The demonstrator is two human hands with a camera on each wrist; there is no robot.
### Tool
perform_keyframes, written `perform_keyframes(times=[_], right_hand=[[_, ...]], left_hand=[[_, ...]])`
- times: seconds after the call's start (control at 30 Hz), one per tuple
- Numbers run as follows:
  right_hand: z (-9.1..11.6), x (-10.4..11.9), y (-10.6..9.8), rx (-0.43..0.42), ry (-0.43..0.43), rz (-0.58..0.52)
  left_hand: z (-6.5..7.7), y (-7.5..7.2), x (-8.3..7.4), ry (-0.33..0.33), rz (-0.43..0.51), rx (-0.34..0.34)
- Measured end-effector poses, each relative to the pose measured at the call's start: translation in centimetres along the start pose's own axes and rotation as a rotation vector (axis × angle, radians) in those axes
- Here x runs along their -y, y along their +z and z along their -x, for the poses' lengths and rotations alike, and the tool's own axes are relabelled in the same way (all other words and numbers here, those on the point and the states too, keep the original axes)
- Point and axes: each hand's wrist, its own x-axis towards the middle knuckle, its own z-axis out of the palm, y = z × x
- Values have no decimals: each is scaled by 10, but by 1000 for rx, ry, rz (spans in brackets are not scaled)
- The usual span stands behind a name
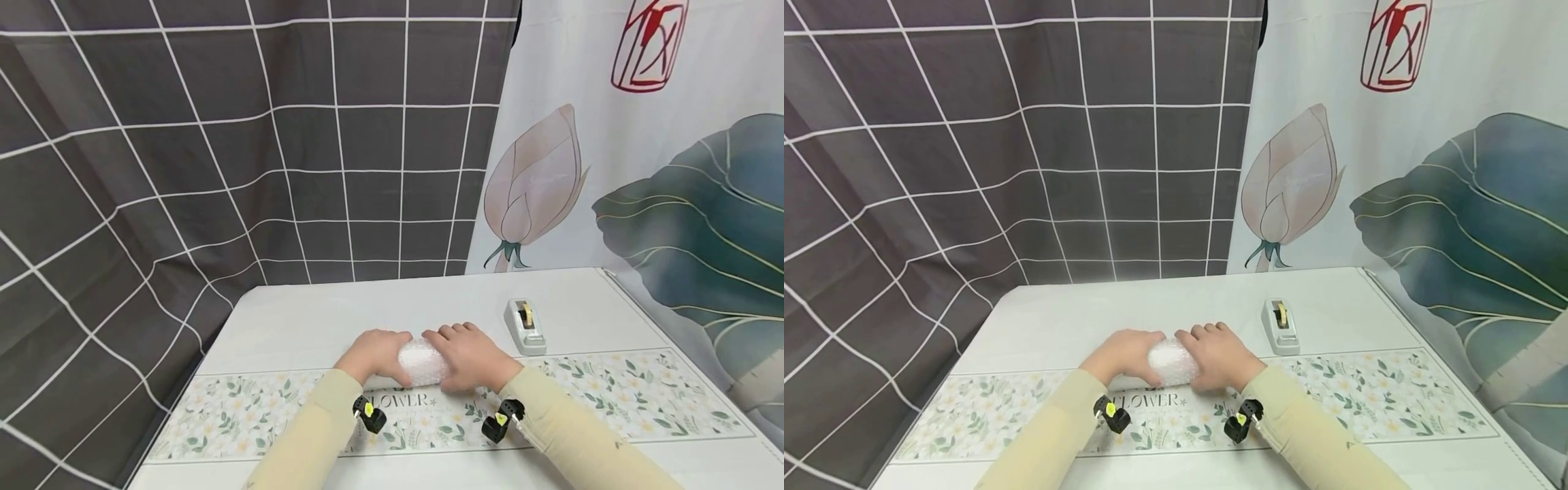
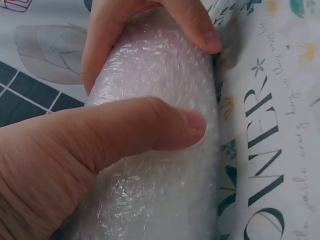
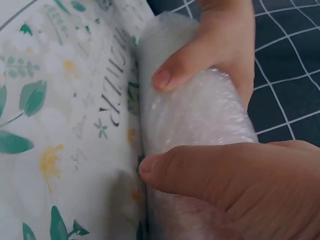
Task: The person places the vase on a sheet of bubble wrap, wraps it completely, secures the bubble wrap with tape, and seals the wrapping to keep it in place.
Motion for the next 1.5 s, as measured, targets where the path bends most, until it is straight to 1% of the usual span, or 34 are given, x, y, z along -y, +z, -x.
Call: perform_keyframes(times=[0.1, 0.2, 0.3, 0.37, 0.47, 0.53, 0.67, 0.8, 0.93, 1.03, 1.1, 1.23, 1.37, 1.5], right_hand=[[0, 1, 2, -10, -6, 17], [-1, 1, 4, -14, -11, 14], [-3, 0, 5, -26, -20, 3], [-4, -1, 5, -29, -20, -5], [-8, -2, 6, -7, -2, -23], [-11, -3, 6, 21, 17, -41], [-16, -4, 5, 61, 44, -90], [-20, -7, 6, 121, 76, -146], [-25, -8, 2, 239, 158, -246], [-27, -9, -1, 324, 227, -320], [-28, -10, -2, 365, 257, -363], [-29, -11, -3, 408, 287, -428], [-30, -13, -3, 408, 288, -442], [-26, -13, -5, 348, 224, -394]], left_hand=[[1, -3, 0, -20, 84, 54], [1, -5, 1, -28, 129, 89], [1, -6, 2, -29, 159, 100], [1, -6, 3, -19, 155, 94], [2, -4, 4, 17, 100, 52], [4, -1, 5, 54, 32, 1], [9, 5, 3, 104, -103, -99], [11, 11, 2, 111, -193, -163], [12, 14, 3, 113, -251, -214], [12, 16, 3, 112, -281, -239], [12, 17, 3, 113, -292, -249], [12, 19, 3, 111, -311, -256], [10, 22, 4, 114, -321, -273], [7, 21, 5, 112, -314, -268]])
